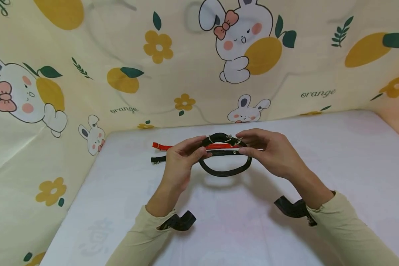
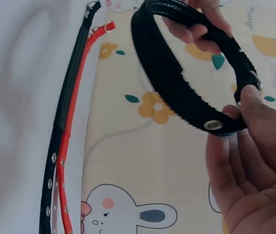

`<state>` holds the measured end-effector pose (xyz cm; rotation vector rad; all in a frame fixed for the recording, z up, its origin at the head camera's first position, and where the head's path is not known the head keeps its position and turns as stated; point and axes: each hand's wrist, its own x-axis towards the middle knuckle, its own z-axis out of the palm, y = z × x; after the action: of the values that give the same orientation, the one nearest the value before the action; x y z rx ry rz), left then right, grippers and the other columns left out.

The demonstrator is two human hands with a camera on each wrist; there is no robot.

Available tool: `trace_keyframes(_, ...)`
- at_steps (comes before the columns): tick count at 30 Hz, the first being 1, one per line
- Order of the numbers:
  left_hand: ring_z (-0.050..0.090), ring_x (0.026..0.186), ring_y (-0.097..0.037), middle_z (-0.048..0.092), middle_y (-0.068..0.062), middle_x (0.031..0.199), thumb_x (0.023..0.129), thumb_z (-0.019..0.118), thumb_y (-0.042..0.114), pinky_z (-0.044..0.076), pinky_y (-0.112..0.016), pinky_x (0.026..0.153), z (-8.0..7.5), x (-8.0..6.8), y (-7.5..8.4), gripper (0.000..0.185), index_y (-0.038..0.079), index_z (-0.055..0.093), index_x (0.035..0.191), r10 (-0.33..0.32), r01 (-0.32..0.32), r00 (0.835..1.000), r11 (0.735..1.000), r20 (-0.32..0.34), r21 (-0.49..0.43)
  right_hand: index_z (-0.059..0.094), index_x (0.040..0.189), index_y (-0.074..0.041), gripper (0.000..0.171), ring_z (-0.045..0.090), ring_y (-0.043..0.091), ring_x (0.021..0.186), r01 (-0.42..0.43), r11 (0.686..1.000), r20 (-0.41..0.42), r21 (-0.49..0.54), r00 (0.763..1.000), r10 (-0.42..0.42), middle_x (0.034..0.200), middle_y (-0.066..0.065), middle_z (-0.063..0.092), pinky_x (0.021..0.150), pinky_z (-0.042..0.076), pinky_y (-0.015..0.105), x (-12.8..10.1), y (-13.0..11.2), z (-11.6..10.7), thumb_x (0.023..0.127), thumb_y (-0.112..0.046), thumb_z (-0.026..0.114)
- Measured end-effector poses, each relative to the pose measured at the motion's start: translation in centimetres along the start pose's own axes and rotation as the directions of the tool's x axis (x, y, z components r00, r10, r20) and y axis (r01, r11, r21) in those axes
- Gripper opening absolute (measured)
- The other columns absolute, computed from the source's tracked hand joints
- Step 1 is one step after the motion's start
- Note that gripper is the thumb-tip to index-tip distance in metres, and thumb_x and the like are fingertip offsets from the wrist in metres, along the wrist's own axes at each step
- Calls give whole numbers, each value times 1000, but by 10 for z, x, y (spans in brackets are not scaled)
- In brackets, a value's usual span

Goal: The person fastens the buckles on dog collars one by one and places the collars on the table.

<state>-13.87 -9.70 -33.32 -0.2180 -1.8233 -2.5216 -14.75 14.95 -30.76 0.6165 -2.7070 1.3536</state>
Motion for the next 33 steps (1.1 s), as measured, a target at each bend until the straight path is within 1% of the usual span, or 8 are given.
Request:
trace_keyframes(5,68,72,-16,74,-2,96,91,63,-9,61,-37,82,-1,1,2,35,-5,64,125,-31,28,999,998,-45,-57,52,143,-29,64,67,21,115,48,999,99,-7,994,-47,140,-4,59,95,55,34,-2,3,-5,85,-27,79)
trace_keyframes(8,67,72,-16,75,-3,96,91,62,-9,61,-38,81,-3,1,4,34,-4,65,125,-46,40,997,996,-70,-78,36,151,-40,90,57,23,130,98,994,163,-39,982,-90,155,-9,42,105,48,50,-3,5,-8,78,-21,85)
trace_keyframes(11,68,73,-16,76,-3,96,92,62,-8,61,-39,81,-4,1,5,34,-3,65,126,-67,62,996,995,-67,-79,26,154,-45,105,50,24,136,156,986,198,-65,970,-140,162,-10,32,106,45,56,-4,7,-9,74,-15,88)
trace_keyframes(18,69,76,-14,75,-3,101,93,62,-4,59,-37,87,-9,3,8,38,-3,62,131,-120,120,993,993,-3,-14,35,153,-40,100,63,14,107,245,964,162,-107,961,-226,155,-6,44,91,54,38,-4,8,-7,72,-16,89)
trace_keyframes(23,71,91,-14,71,-6,118,90,68,-4,57,-31,92,-21,5,14,51,9,59,138,-187,162,972,972,144,167,43,151,-31,93,68,15,102,276,956,98,-97,959,-266,152,-2,49,88,52,21,-4,11,-8,71,-21,89)
trace_keyframes(26,68,108,-23,64,-8,133,83,74,-6,57,-31,92,-32,6,21,71,19,52,146,-206,107,936,939,286,326,45,150,-29,91,70,18,102,255,964,75,-73,965,-250,152,-1,50,86,52,17,-4,12,-8,71,-21,89)
trace_keyframes(30,60,122,-33,54,-9,147,76,81,-7,56,-36,94,-43,9,25,91,22,41,153,-173,-65,888,869,425,490,48,148,-31,87,68,17,103,204,977,81,-59,977,-199,148,-3,54,85,52,25,-2,11,-4,72,-27,89)
trace_keyframes(33,57,126,-36,52,-12,148,73,83,-7,56,-38,95,-48,11,24,93,21,42,152,-157,-124,884,830,441,543,47,148,-33,85,64,16,104,146,988,116,-55,984,-139,146,-5,55,87,52,35,-1,10,0,73,-33,88)
